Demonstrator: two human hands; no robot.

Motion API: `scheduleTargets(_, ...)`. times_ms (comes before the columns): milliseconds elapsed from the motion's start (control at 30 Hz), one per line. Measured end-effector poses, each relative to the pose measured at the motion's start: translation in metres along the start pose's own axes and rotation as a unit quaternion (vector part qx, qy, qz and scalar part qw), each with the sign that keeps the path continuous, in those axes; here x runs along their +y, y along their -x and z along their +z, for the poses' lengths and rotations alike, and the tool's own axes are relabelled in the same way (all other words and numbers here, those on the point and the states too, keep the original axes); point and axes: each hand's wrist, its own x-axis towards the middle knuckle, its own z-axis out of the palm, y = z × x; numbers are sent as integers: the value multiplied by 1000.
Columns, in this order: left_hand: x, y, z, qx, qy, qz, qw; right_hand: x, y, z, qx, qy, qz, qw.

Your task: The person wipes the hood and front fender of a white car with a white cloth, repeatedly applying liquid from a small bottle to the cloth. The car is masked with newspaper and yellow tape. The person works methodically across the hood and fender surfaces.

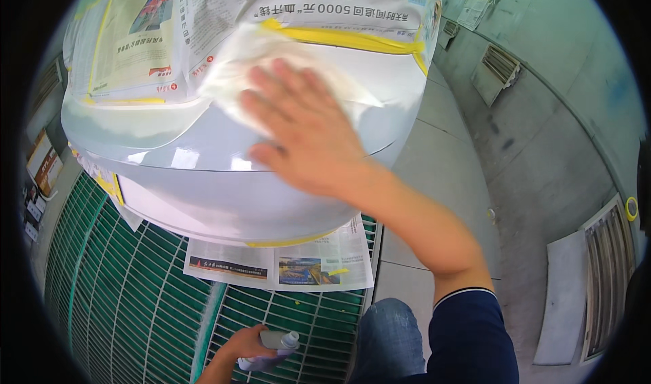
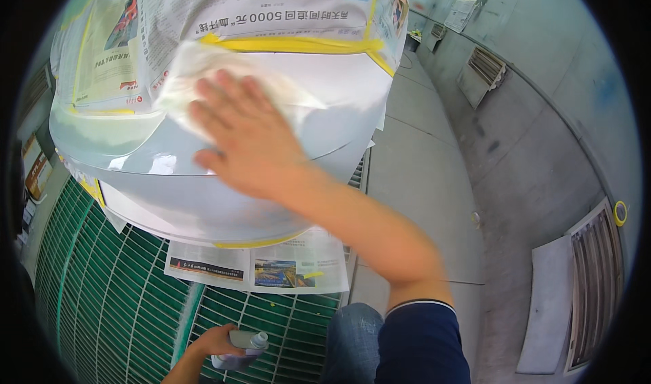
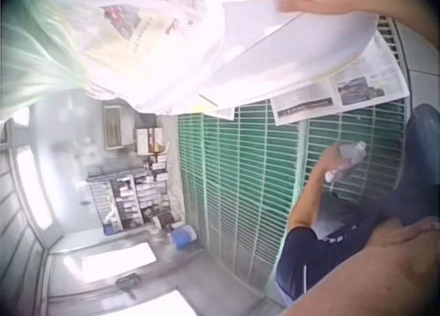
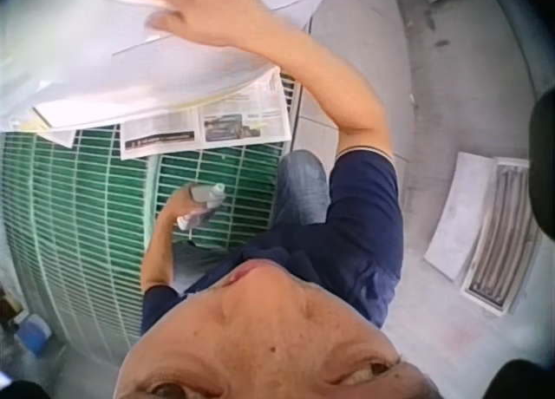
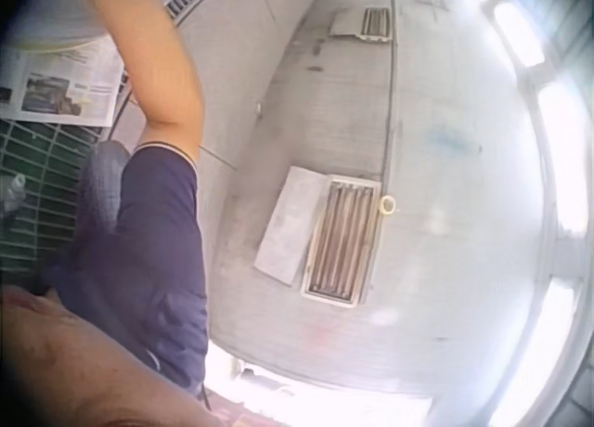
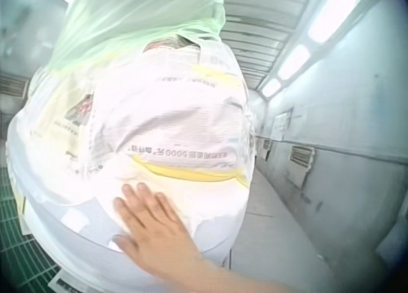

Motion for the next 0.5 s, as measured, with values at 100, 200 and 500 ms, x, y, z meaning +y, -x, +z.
scheduleTargets(100, -2, -3, 4, -5, -6, -13, 1000, 40, 39, -25, 24, 38, 33, 998)
scheduleTargets(200, 4, -5, 6, -12, 17, -18, 1000, 76, 84, -25, 100, 5, 102, 990)
scheduleTargets(500, -8, -13, 23, 11, 4, -41, 999, 171, 121, 5, 279, -166, 335, 885)
